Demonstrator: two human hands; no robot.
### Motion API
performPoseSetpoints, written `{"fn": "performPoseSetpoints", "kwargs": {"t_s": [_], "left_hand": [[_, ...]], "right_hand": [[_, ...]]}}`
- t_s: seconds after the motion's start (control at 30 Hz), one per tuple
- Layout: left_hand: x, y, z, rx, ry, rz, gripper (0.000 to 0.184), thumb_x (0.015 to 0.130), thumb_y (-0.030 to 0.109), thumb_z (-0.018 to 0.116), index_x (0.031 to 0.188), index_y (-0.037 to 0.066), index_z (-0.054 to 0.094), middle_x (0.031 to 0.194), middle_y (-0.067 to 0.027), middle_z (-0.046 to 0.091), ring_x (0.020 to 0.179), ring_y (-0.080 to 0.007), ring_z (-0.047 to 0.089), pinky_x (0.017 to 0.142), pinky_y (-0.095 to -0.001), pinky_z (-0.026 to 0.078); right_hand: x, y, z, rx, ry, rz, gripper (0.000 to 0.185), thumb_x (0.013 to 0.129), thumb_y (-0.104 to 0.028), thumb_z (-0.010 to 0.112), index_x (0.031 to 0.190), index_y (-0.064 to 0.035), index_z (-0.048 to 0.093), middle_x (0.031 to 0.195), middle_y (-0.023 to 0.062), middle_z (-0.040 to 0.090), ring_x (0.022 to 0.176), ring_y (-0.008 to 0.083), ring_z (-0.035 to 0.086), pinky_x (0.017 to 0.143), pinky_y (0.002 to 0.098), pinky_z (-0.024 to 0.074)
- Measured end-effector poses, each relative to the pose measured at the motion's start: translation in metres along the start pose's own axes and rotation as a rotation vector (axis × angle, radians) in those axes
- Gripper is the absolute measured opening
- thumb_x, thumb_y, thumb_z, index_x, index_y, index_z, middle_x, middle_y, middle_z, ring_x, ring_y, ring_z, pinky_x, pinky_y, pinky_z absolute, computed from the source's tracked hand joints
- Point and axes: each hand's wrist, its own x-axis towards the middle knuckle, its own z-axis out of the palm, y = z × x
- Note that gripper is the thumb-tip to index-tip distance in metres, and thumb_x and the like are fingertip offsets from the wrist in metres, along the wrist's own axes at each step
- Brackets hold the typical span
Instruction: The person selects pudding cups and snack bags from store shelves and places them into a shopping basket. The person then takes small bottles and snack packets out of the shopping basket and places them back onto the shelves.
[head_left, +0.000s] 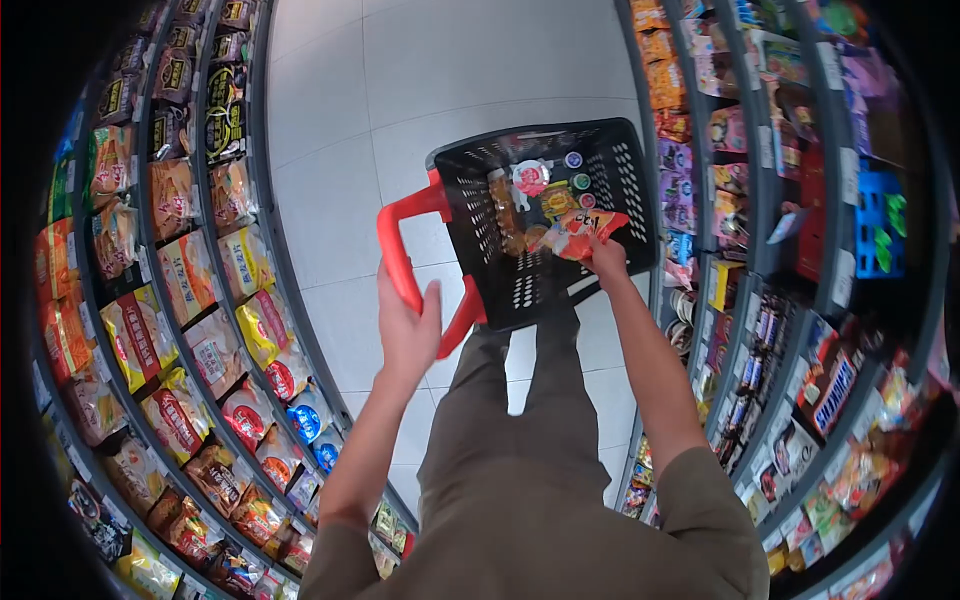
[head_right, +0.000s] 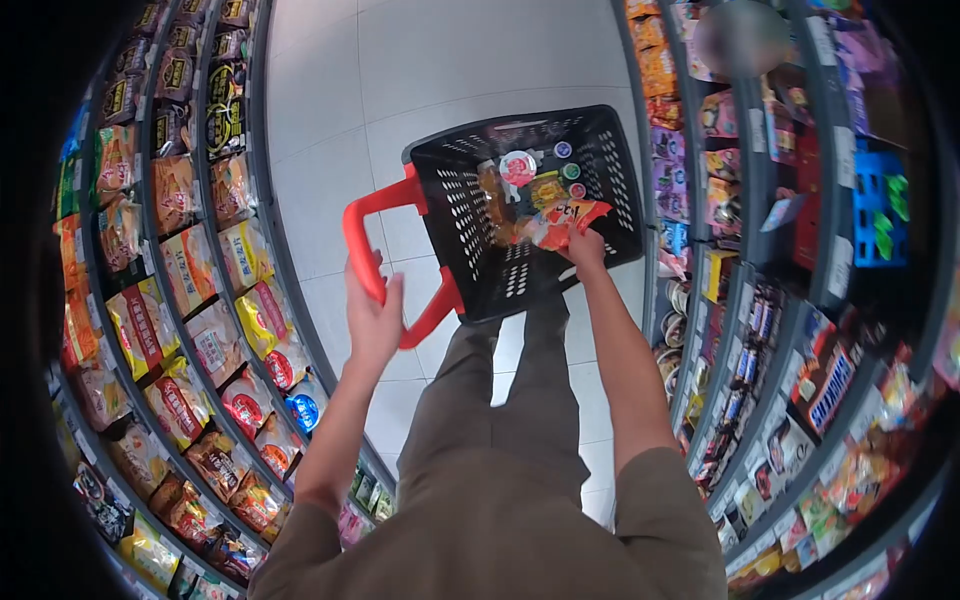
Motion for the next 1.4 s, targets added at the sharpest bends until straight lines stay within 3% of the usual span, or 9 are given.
{"fn": "performPoseSetpoints", "kwargs": {"t_s": [0.17,0.53,0.63,0.73,1.0,1.1,1.17,1.27,1.4], "left_hand": [[-0.001,-0.01,0.018,-0.227,0.061,-0.121,0.051,0.092,0.001,0.053,0.139,-0.004,0.034,0.12,-0.0173,0.057,0.109,-0.0227,0.058,0.091,-0.0348,0.048],[-0.007,-0.02,0.028,-0.196,0.072,-0.241,0.063,0.094,0.017,0.054,0.143,-0.007,0.024,0.099,-0.0167,0.061,0.107,-0.0291,0.056,0.099,-0.0439,0.039],[-0.006,-0.015,0.028,-0.179,0.073,-0.266,0.06,0.094,0.017,0.054,0.142,-0.007,0.026,0.099,-0.0162,0.061,0.105,-0.0282,0.057,0.099,-0.0434,0.04],[0.0,-0.01,0.03,-0.252,0.085,-0.244,0.054,0.095,0.014,0.053,0.137,-0.008,0.028,0.096,-0.0163,0.064,0.101,-0.027,0.061,0.097,-0.0429,0.041],[-0.004,-0.004,0.022,-0.293,0.049,-0.175,0.039,0.097,0.005,0.049,0.133,-0.003,0.036,0.094,-0.0107,0.064,0.088,-0.0142,0.062,0.077,-0.0281,0.047],[-0.009,0.008,0.004,-0.248,-0.053,-0.186,0.048,0.096,0.007,0.051,0.138,-0.005,0.032,0.114,-0.0194,0.061,0.106,-0.0238,0.061,0.089,-0.0353,0.047],[-0.004,0.024,-0.007,0.245,0.107,0.183,0.059,0.092,0.005,0.052,0.145,-0.002,0.028,0.139,-0.0271,0.045,0.128,-0.0367,0.047,0.106,-0.0441,0.038],[0.009,0.04,-0.05,0.279,-0.094,0.348,0.069,0.085,0.002,0.053,0.15,0.002,0.028,0.151,-0.0289,0.026,0.14,-0.0445,0.029,0.115,-0.0476,0.025],[0.03,0.045,-0.073,0.671,-0.37,0.769,0.051,0.074,-0.002,0.054,0.123,0.002,0.063,0.143,-0.0259,0.043,0.141,-0.0385,0.032,0.116,-0.0516,0.024]], "right_hand": [[0.106,0.032,0.047,0.075,0.041,0.134,0.029,0.1,-0.02,0.054,0.127,-0.0088,0.054,0.117,0.0046,0.06,0.102,0.0179,0.063,0.079,0.0354,0.06],[0.254,0.106,0.073,0.12,-0.032,0.248,0.026,0.096,-0.01,0.055,0.122,-0.0078,0.058,0.108,0.0057,0.064,0.095,0.0191,0.066,0.077,0.0288,0.0552],[0.393,0.27,0.038,-0.673,-0.191,-0.371,0.012,0.095,-0.013,0.055,0.104,-0.0093,0.062,0.093,0.0041,0.065,0.082,0.0163,0.066,0.067,0.0269,0.0523],[0.257,0.153,0.049,-0.231,-0.117,0.035,0.011,0.091,-0.016,0.058,0.082,-0.0107,0.06,0.074,0.0003,0.061,0.064,0.0125,0.061,0.052,0.0265,0.0461],[0.047,0.059,-0.011,-0.584,-0.265,-0.281,0.023,0.093,-0.015,0.057,0.104,0.0012,0.068,0.085,0.0076,0.071,0.07,0.0136,0.068,0.064,0.0283,0.0534],[-0.041,0.026,-0.047,-0.529,-0.24,-0.292,0.025,0.094,-0.018,0.058,0.106,0.0017,0.068,0.087,0.0097,0.072,0.073,0.0146,0.069,0.066,0.028,0.0544],[-0.086,0.026,-0.073,-0.464,-0.21,-0.315,0.026,0.094,-0.019,0.059,0.105,0.0016,0.068,0.087,0.01,0.072,0.073,0.0149,0.069,0.065,0.0279,0.0545],[-0.138,0.056,-0.119,-0.308,-0.092,-0.262,0.026,0.094,-0.022,0.059,0.103,0.0008,0.069,0.087,0.0102,0.072,0.072,0.0155,0.069,0.064,0.0279,0.0545],[-0.2,0.128,-0.172,-0.201,0.106,-0.105,0.026,0.094,-0.024,0.06,0.098,-0.0003,0.069,0.084,0.0105,0.072,0.069,0.0156,0.068,0.062,0.0279,0.0536]]}}
